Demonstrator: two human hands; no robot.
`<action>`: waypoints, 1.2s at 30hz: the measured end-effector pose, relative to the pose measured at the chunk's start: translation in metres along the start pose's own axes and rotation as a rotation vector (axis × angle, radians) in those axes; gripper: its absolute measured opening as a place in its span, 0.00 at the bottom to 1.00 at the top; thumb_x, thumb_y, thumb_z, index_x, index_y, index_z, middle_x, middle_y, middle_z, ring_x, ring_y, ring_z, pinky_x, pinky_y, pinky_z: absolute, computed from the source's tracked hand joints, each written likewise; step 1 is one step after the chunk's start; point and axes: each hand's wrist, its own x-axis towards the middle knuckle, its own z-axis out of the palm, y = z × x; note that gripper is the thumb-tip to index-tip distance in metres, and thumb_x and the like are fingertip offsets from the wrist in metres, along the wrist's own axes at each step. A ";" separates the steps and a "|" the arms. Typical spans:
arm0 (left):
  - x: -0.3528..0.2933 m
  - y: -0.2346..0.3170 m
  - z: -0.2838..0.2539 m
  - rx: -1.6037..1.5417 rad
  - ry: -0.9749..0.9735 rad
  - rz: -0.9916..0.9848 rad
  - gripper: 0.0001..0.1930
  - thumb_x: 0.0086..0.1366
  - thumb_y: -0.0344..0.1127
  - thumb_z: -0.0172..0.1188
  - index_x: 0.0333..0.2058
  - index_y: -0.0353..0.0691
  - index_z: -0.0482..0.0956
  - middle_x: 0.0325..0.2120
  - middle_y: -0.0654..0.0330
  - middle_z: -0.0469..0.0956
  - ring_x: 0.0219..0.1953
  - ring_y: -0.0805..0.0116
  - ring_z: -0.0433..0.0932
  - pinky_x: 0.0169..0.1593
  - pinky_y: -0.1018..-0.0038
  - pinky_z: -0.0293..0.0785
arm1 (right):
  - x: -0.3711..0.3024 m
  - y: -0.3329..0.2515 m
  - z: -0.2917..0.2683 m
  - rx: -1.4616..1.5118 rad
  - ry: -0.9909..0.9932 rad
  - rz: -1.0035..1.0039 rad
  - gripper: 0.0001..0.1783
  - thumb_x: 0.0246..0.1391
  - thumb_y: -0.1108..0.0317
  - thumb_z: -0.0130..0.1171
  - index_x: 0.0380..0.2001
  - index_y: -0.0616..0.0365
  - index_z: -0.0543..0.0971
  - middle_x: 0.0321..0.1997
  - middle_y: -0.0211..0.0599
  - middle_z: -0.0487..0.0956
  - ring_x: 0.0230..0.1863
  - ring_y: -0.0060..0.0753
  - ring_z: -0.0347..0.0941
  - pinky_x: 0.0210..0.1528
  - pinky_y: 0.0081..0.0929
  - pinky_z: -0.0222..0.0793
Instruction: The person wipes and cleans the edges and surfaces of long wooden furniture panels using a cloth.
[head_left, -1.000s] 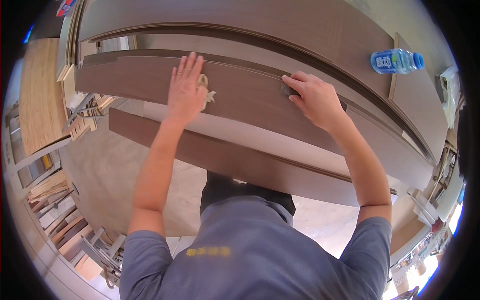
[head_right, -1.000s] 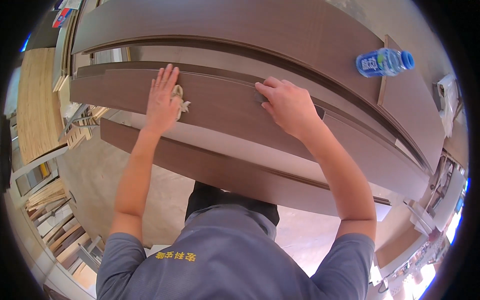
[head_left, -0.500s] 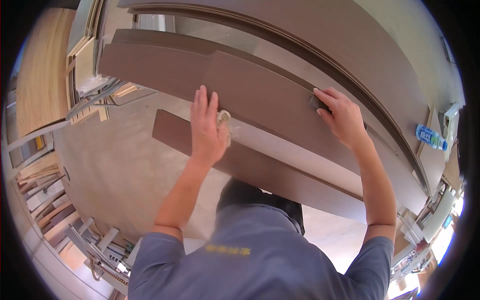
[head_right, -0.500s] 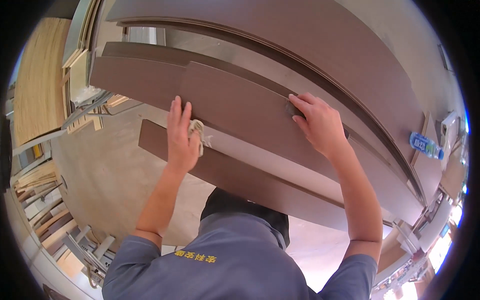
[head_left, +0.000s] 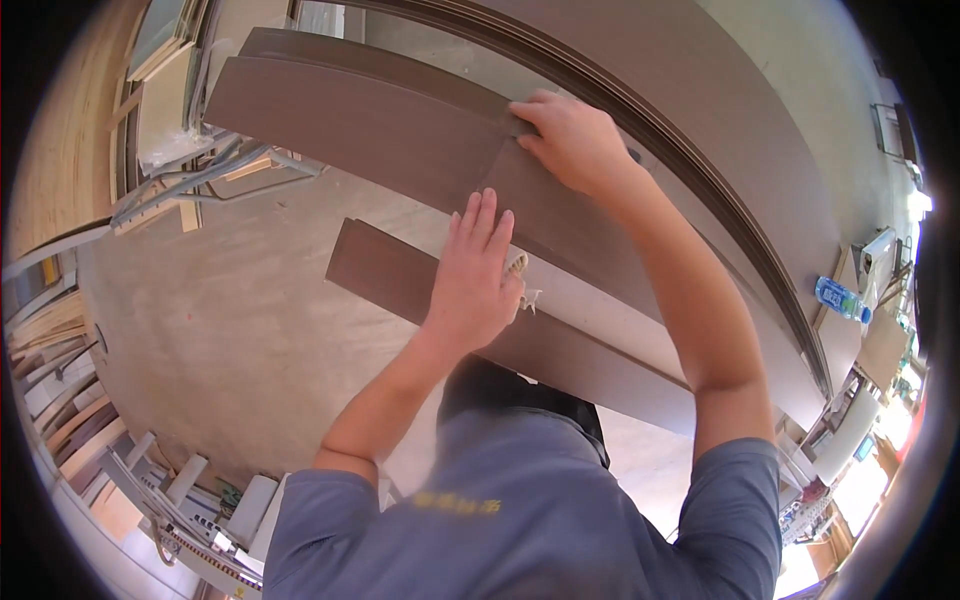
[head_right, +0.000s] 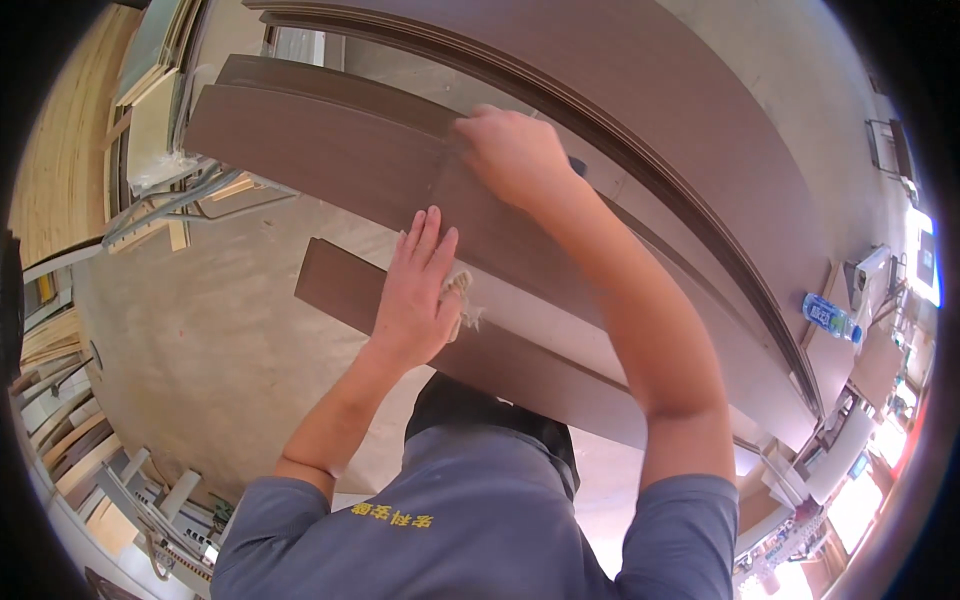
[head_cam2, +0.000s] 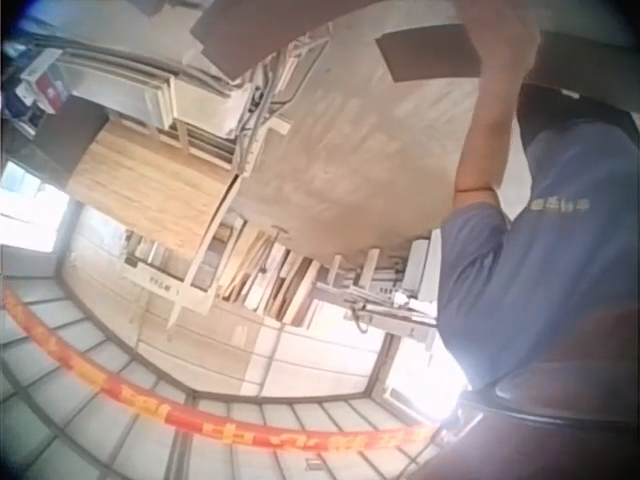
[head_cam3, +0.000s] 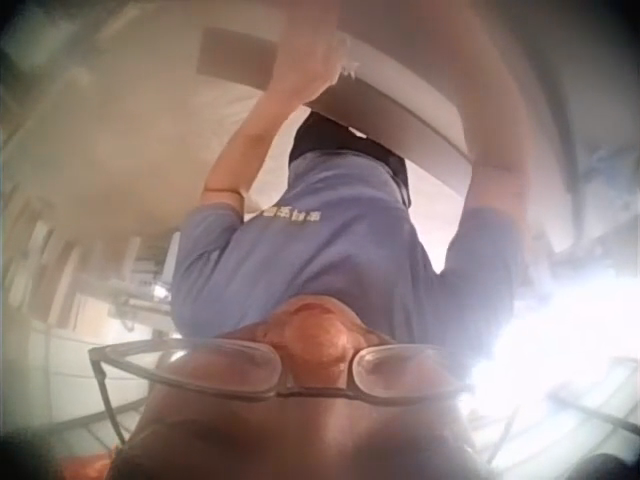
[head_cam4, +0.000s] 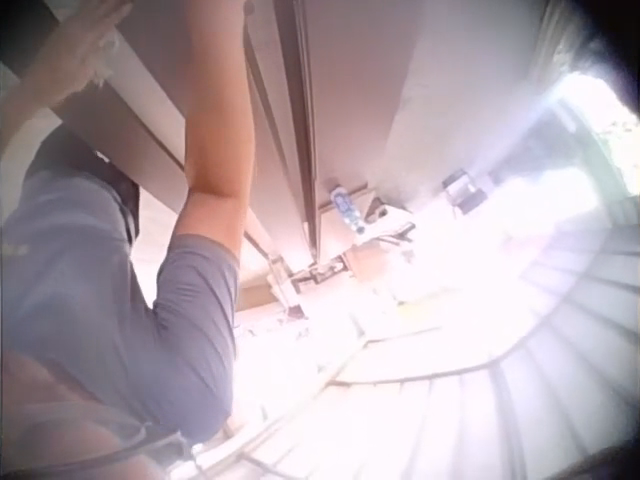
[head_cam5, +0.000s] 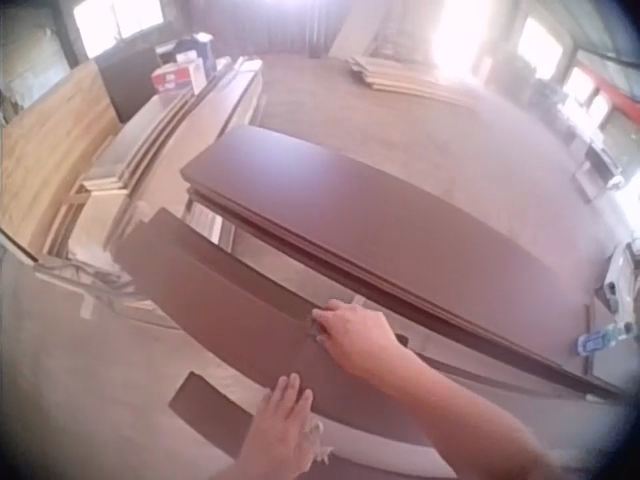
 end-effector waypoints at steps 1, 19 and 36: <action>0.001 -0.006 -0.005 -0.051 0.036 0.004 0.28 0.70 0.30 0.53 0.68 0.29 0.70 0.72 0.38 0.65 0.75 0.39 0.62 0.76 0.47 0.56 | 0.006 -0.004 -0.003 -0.018 -0.032 -0.009 0.23 0.62 0.63 0.66 0.60 0.52 0.82 0.55 0.40 0.82 0.57 0.50 0.80 0.55 0.46 0.78; 0.134 -0.033 -0.021 0.741 -0.156 0.131 0.26 0.74 0.42 0.56 0.66 0.38 0.75 0.69 0.45 0.72 0.70 0.44 0.71 0.72 0.48 0.67 | -0.516 0.018 0.096 0.551 0.199 0.915 0.30 0.57 0.75 0.68 0.64 0.62 0.78 0.56 0.47 0.81 0.56 0.47 0.80 0.57 0.34 0.76; 0.195 0.562 0.295 -0.197 0.002 0.900 0.25 0.72 0.23 0.56 0.66 0.43 0.77 0.60 0.52 0.81 0.63 0.53 0.78 0.67 0.63 0.72 | -0.709 0.236 0.139 0.431 0.375 0.471 0.25 0.56 0.69 0.66 0.59 0.48 0.81 0.53 0.42 0.80 0.56 0.54 0.78 0.59 0.47 0.76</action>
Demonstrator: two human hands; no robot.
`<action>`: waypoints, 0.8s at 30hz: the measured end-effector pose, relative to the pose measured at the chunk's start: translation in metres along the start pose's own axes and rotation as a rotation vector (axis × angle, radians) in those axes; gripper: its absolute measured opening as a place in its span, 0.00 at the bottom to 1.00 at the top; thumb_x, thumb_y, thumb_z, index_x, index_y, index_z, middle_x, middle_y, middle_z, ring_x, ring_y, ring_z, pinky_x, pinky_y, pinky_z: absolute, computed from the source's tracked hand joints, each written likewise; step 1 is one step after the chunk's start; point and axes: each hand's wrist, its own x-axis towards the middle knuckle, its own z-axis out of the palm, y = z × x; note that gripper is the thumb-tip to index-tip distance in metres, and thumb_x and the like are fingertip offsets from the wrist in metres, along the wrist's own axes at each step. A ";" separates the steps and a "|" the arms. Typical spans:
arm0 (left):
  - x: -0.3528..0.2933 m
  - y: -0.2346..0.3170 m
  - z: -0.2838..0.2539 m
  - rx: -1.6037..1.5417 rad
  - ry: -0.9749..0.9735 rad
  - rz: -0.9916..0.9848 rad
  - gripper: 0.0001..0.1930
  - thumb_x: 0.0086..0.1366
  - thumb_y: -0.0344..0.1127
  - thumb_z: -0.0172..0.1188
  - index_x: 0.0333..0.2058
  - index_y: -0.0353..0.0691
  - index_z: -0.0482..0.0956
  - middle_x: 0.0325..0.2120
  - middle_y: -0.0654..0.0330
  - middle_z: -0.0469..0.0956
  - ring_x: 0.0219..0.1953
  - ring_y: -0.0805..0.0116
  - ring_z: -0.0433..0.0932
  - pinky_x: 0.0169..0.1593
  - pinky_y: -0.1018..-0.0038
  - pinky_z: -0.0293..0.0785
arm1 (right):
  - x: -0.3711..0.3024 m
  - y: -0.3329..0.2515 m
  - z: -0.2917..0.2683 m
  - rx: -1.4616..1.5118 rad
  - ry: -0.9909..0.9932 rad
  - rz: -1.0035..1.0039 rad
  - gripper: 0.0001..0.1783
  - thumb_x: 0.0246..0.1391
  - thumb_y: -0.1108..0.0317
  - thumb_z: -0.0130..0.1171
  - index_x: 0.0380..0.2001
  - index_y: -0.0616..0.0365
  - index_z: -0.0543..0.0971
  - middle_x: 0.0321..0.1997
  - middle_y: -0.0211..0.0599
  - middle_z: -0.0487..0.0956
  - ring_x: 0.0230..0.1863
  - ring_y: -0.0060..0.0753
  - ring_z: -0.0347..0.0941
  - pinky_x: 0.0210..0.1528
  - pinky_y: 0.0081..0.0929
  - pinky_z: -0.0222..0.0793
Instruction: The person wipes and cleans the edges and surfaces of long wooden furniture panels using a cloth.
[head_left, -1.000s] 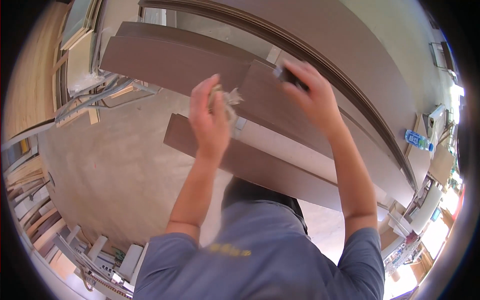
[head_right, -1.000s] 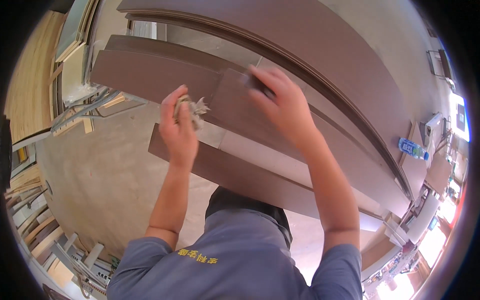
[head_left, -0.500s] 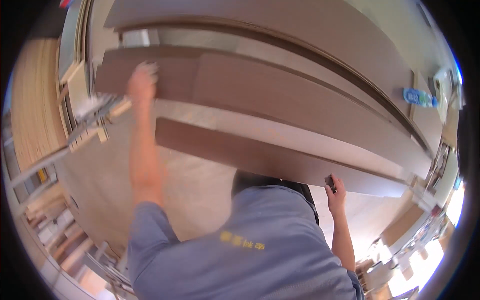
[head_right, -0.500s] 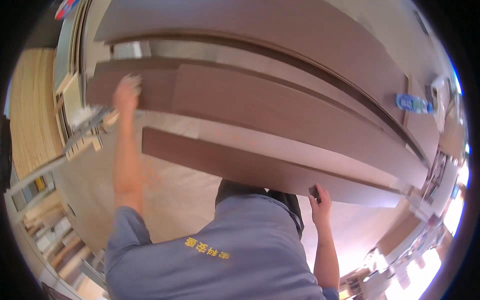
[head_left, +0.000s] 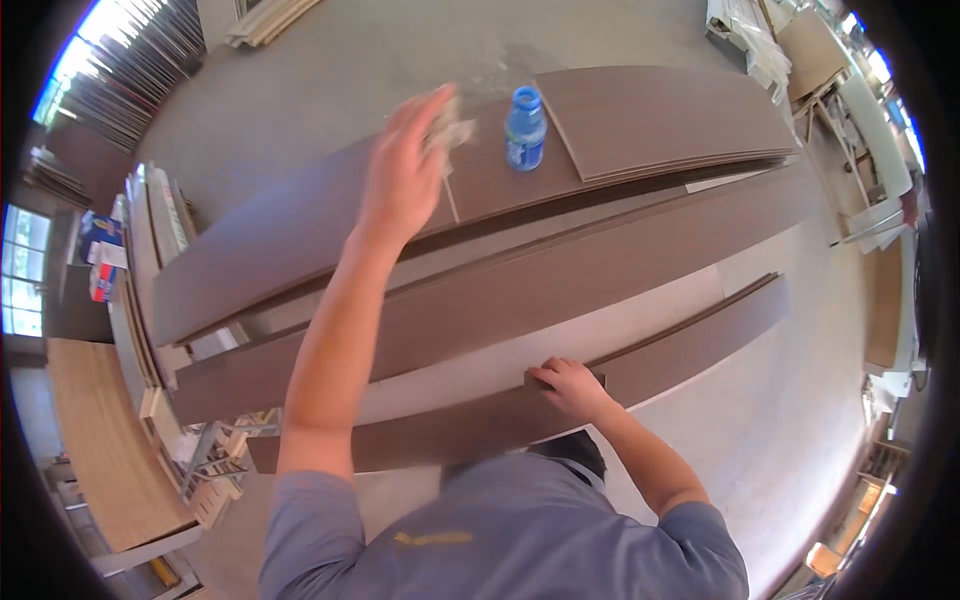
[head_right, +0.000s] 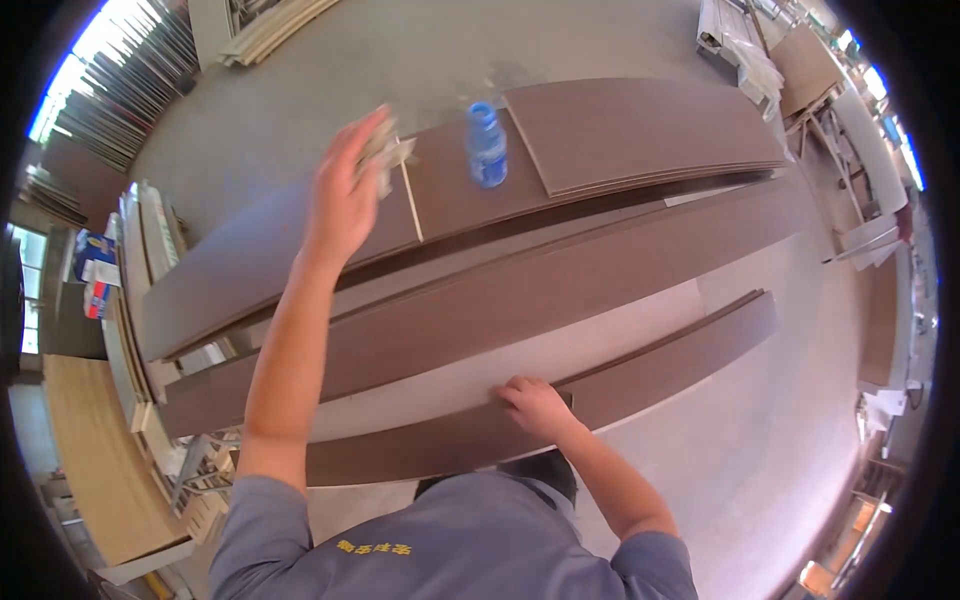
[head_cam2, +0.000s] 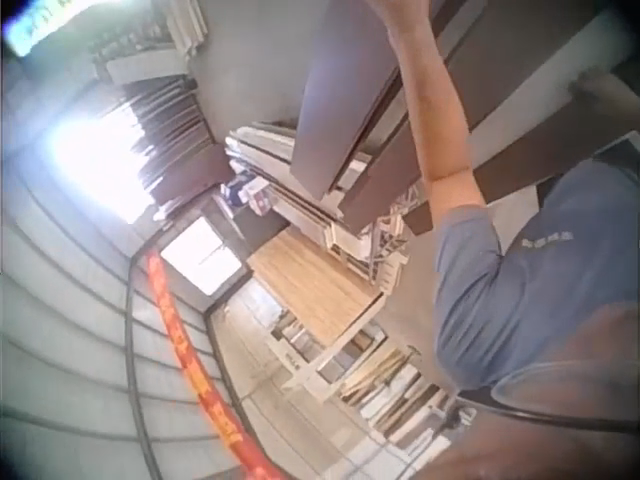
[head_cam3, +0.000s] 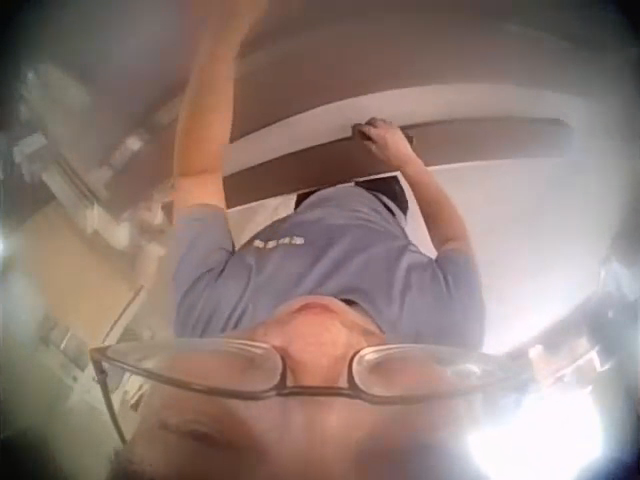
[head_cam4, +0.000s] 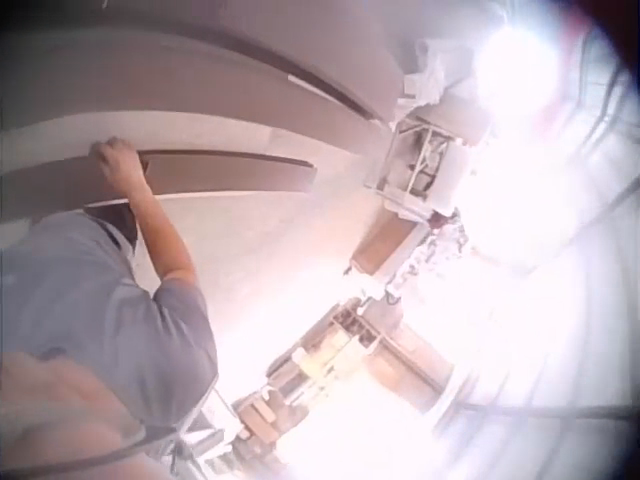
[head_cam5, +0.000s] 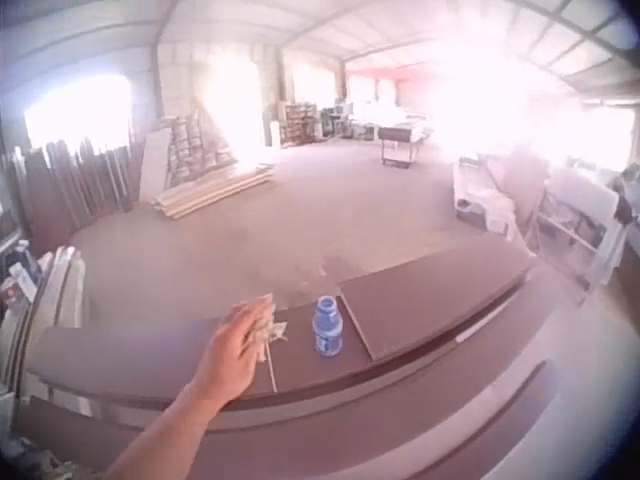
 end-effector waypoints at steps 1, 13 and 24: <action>0.033 0.002 0.032 0.000 -0.034 0.034 0.26 0.71 0.22 0.56 0.67 0.45 0.77 0.61 0.50 0.80 0.64 0.50 0.78 0.68 0.62 0.72 | -0.009 0.005 -0.016 0.065 0.026 0.018 0.24 0.55 0.70 0.66 0.58 0.48 0.81 0.53 0.41 0.81 0.56 0.54 0.78 0.60 0.47 0.76; 0.098 -0.033 0.202 0.529 -0.135 -0.124 0.15 0.74 0.46 0.62 0.44 0.40 0.83 0.44 0.50 0.80 0.49 0.43 0.81 0.53 0.52 0.78 | -0.106 0.092 -0.111 0.259 0.219 0.202 0.30 0.51 0.71 0.72 0.60 0.54 0.81 0.52 0.43 0.81 0.54 0.52 0.80 0.58 0.47 0.77; 0.176 0.007 0.118 0.510 -0.044 0.066 0.12 0.76 0.43 0.59 0.37 0.40 0.81 0.35 0.46 0.80 0.45 0.42 0.81 0.48 0.49 0.79 | -0.126 0.091 -0.122 0.499 0.319 0.380 0.30 0.52 0.75 0.72 0.61 0.53 0.81 0.53 0.43 0.81 0.49 0.52 0.82 0.52 0.42 0.81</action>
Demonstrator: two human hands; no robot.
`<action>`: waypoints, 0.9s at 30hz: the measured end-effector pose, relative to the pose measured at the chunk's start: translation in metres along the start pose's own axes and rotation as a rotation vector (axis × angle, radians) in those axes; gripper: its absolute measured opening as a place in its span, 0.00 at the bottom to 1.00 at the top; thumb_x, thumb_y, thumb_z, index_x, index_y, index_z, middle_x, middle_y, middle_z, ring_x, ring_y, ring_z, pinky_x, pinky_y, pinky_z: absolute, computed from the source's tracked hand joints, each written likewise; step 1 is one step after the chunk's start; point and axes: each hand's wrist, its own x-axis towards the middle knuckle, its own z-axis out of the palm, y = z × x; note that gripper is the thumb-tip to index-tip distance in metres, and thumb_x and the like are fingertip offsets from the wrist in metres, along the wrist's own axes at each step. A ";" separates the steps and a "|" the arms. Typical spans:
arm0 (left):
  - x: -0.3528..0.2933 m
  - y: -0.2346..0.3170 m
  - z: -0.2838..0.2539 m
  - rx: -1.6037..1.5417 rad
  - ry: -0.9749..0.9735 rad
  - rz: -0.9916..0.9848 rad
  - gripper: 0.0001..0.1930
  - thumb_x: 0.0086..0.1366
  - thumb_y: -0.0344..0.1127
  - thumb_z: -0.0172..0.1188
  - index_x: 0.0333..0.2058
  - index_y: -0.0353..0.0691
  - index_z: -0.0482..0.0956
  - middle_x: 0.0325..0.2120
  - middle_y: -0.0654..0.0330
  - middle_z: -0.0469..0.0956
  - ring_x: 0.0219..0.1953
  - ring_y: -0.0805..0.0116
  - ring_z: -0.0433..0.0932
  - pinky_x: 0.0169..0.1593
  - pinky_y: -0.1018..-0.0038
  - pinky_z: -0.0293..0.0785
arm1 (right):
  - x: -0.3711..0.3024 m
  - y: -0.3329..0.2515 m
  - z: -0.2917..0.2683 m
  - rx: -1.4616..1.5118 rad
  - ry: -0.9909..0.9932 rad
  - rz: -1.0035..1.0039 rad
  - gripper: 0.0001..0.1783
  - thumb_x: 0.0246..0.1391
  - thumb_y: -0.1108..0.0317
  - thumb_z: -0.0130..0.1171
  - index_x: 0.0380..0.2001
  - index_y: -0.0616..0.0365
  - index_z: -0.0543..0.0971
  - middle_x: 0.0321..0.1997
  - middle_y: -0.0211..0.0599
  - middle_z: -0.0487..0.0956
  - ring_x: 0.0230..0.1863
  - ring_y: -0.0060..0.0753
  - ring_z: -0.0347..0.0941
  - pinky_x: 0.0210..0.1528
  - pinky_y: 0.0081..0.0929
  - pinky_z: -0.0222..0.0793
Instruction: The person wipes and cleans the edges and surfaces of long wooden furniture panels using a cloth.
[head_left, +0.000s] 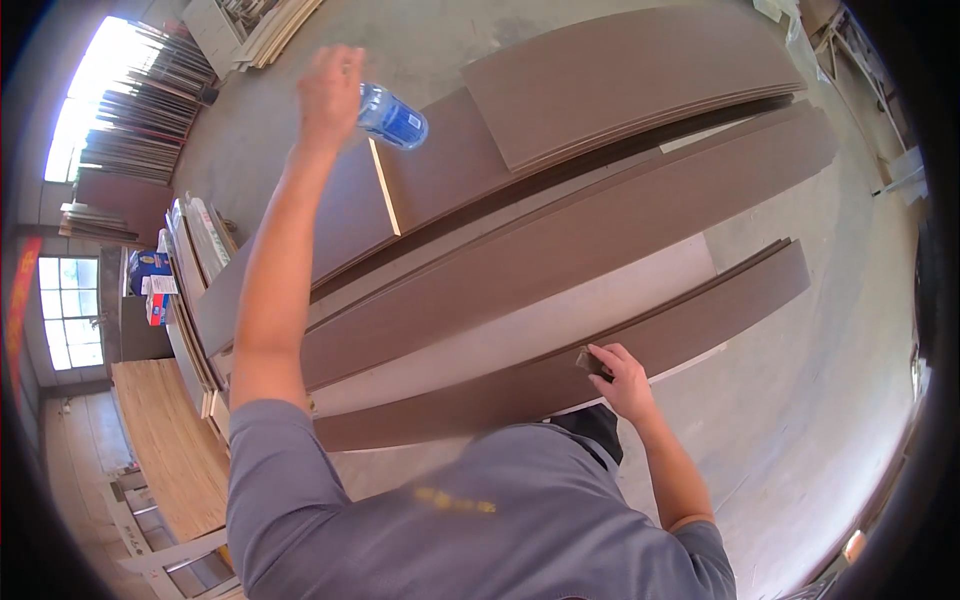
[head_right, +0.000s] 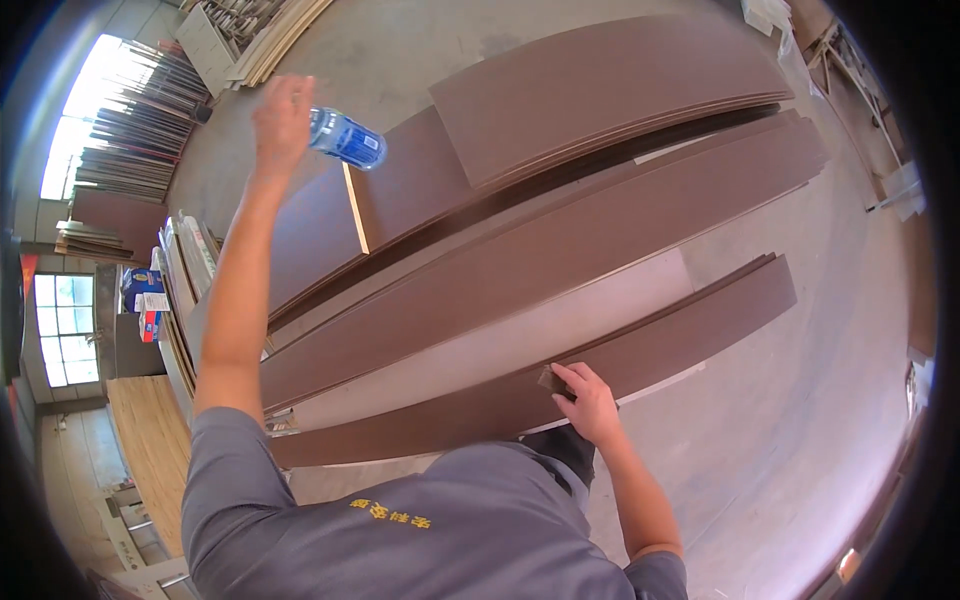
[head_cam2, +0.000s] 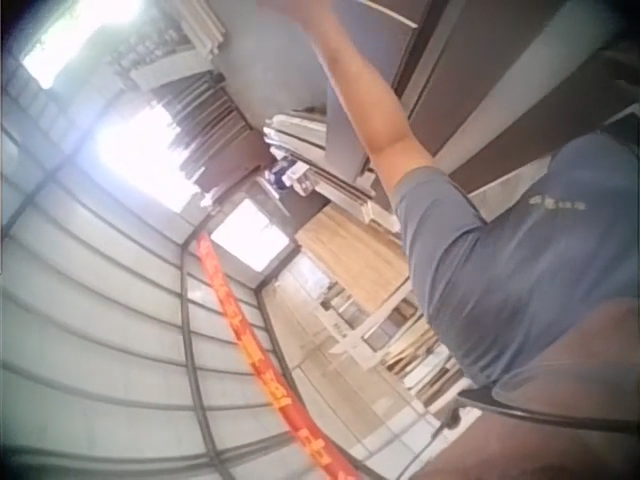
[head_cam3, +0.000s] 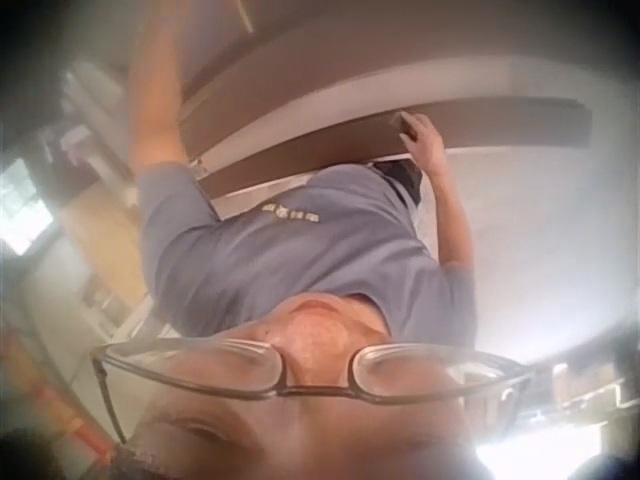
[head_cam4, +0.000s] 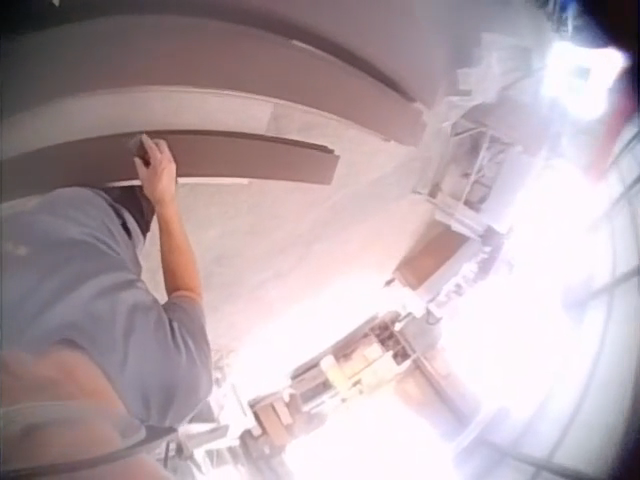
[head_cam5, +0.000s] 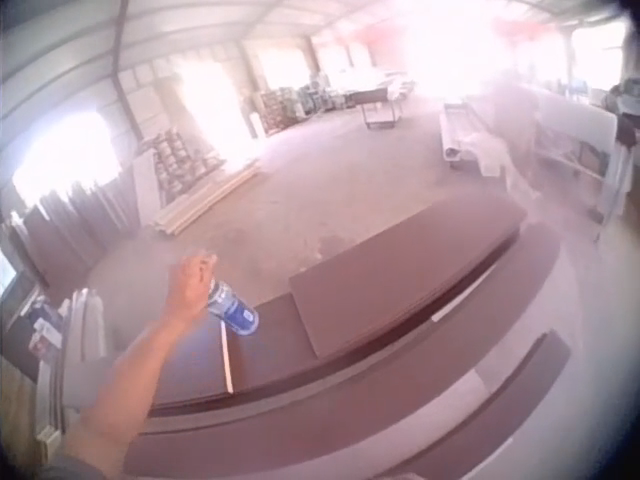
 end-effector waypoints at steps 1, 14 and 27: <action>-0.009 -0.009 0.007 0.011 0.002 -0.004 0.12 0.76 0.43 0.59 0.37 0.40 0.81 0.35 0.46 0.80 0.45 0.42 0.81 0.48 0.49 0.79 | -0.003 0.003 0.002 0.002 -0.009 -0.008 0.30 0.52 0.75 0.72 0.61 0.53 0.81 0.53 0.43 0.81 0.49 0.52 0.82 0.52 0.42 0.81; -0.071 -0.004 0.090 0.127 -0.159 -0.047 0.12 0.75 0.47 0.61 0.42 0.44 0.82 0.42 0.57 0.80 0.50 0.51 0.81 0.51 0.53 0.79 | 0.000 0.005 0.016 -0.090 0.025 -0.050 0.30 0.50 0.75 0.72 0.59 0.54 0.82 0.53 0.43 0.81 0.53 0.53 0.81 0.55 0.43 0.80; -0.053 -0.010 0.065 -0.142 -0.037 -0.018 0.11 0.76 0.41 0.59 0.50 0.44 0.82 0.44 0.55 0.80 0.55 0.50 0.80 0.55 0.54 0.78 | -0.001 0.001 0.022 -0.104 -0.027 -0.062 0.30 0.50 0.74 0.72 0.59 0.55 0.82 0.52 0.43 0.82 0.51 0.53 0.81 0.54 0.43 0.80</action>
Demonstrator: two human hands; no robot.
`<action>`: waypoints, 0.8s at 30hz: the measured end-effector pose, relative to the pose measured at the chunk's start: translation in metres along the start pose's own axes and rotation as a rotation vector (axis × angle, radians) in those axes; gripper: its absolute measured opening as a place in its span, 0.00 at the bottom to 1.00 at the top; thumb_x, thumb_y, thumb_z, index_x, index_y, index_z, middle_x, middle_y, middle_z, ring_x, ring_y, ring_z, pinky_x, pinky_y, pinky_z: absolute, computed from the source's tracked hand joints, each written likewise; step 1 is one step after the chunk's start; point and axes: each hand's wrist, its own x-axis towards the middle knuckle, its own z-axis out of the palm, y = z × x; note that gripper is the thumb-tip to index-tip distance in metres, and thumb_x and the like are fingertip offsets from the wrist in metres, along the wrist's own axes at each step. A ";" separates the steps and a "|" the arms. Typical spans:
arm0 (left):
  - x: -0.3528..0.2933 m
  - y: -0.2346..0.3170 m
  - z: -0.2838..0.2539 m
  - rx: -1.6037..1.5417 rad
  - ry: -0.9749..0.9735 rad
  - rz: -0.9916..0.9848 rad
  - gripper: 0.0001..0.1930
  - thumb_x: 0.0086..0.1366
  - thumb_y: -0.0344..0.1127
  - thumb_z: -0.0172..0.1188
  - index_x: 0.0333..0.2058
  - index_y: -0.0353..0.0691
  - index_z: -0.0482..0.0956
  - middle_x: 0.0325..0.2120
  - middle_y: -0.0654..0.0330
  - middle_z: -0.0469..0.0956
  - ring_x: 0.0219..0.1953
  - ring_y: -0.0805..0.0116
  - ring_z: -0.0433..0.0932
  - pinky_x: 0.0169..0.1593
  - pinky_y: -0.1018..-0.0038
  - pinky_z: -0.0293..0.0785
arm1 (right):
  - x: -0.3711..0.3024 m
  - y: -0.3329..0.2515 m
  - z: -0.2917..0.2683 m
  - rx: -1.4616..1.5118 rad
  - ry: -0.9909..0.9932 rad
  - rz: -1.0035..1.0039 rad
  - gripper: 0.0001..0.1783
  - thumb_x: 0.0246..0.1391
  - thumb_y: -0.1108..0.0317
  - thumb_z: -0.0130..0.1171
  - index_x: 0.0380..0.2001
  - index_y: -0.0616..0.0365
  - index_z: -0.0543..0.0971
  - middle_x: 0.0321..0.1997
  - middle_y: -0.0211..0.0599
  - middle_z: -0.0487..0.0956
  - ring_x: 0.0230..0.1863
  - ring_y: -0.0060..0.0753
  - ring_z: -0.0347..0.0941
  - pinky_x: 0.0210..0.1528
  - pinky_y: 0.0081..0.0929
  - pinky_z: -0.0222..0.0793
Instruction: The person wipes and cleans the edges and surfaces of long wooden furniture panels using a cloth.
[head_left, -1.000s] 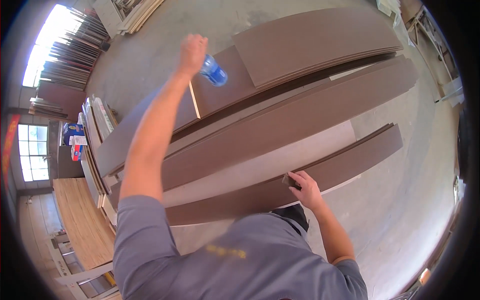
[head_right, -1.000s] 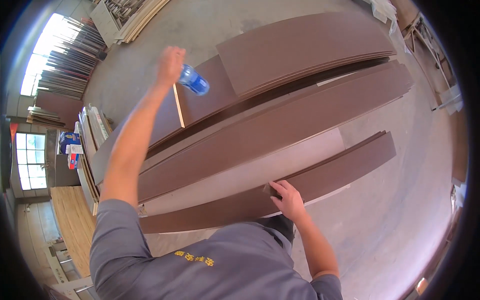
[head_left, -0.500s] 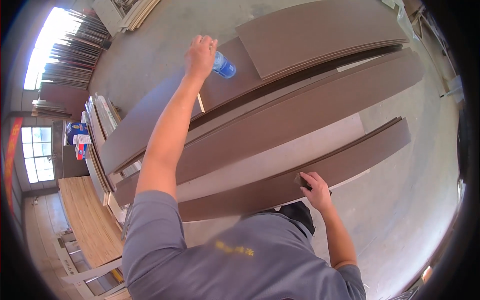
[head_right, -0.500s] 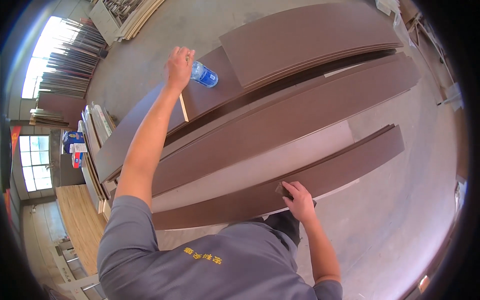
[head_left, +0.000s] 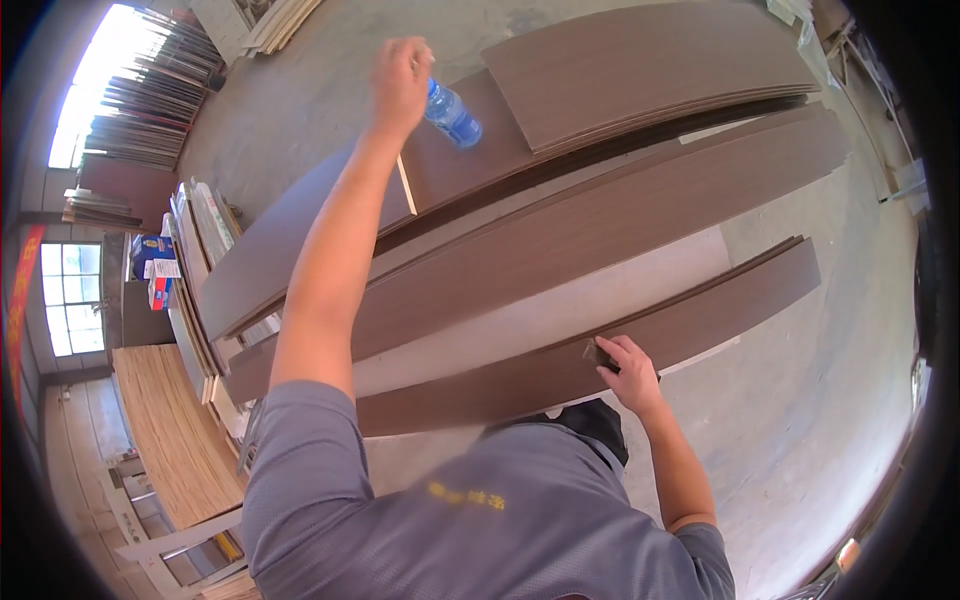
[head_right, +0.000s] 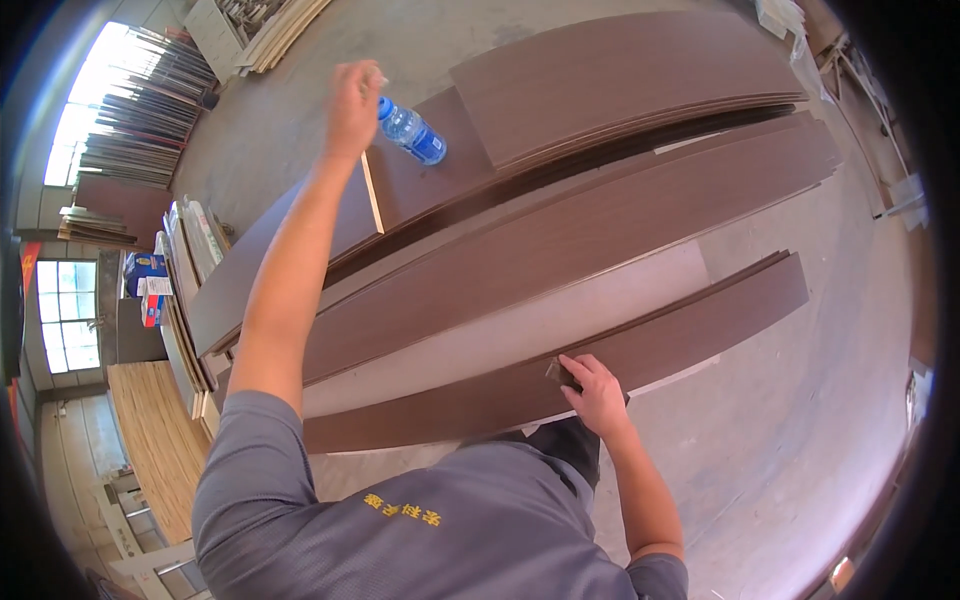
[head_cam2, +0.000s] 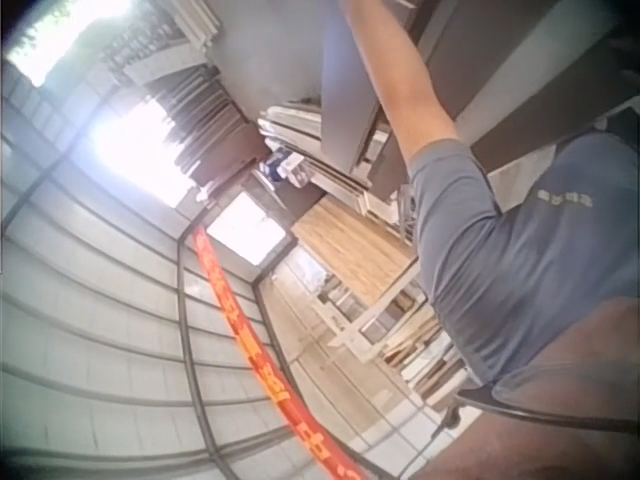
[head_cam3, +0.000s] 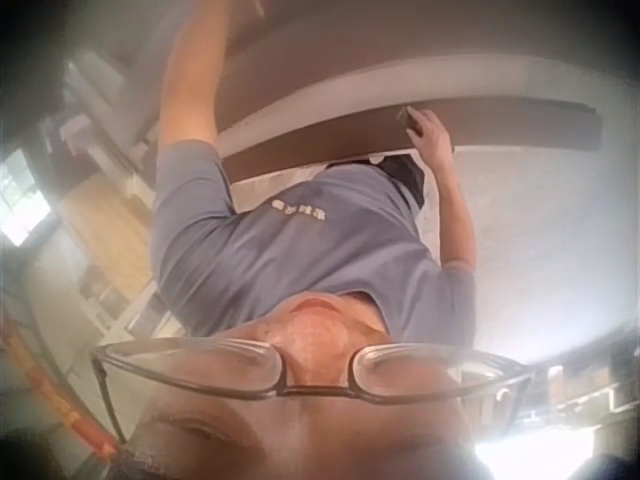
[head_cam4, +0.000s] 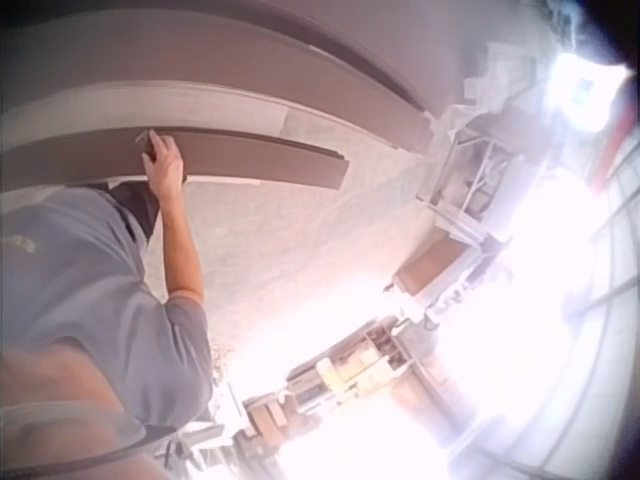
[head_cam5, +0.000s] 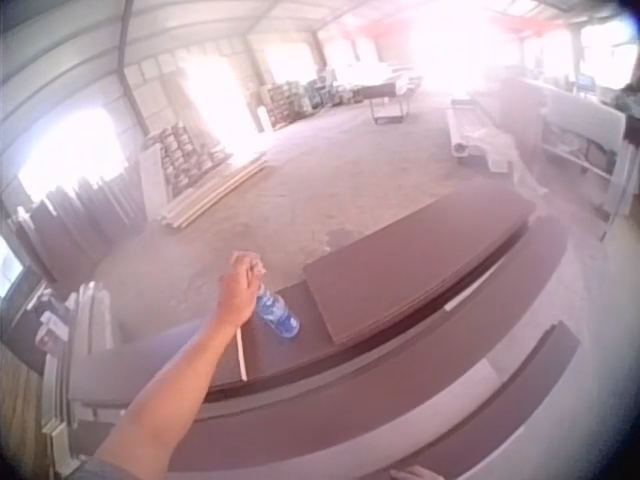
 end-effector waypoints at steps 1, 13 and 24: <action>0.002 0.016 -0.019 -0.127 0.078 -0.021 0.11 0.77 0.39 0.59 0.52 0.43 0.82 0.44 0.54 0.81 0.54 0.50 0.80 0.55 0.55 0.77 | -0.002 0.003 0.001 0.005 -0.005 0.010 0.30 0.50 0.74 0.72 0.59 0.55 0.82 0.52 0.43 0.82 0.51 0.53 0.81 0.54 0.43 0.80; -0.346 0.047 -0.027 0.099 -0.267 -0.360 0.26 0.73 0.33 0.60 0.67 0.32 0.72 0.66 0.42 0.71 0.70 0.40 0.68 0.74 0.49 0.64 | -0.024 0.009 -0.010 0.112 0.068 0.072 0.30 0.53 0.77 0.71 0.61 0.55 0.81 0.54 0.43 0.81 0.48 0.50 0.82 0.51 0.39 0.82; -0.198 0.209 0.123 -0.003 -0.451 -0.144 0.35 0.74 0.53 0.59 0.71 0.36 0.68 0.73 0.42 0.63 0.76 0.40 0.59 0.79 0.47 0.53 | -0.039 -0.004 -0.017 0.055 0.005 0.159 0.32 0.50 0.79 0.72 0.61 0.55 0.82 0.54 0.43 0.81 0.48 0.48 0.82 0.46 0.38 0.83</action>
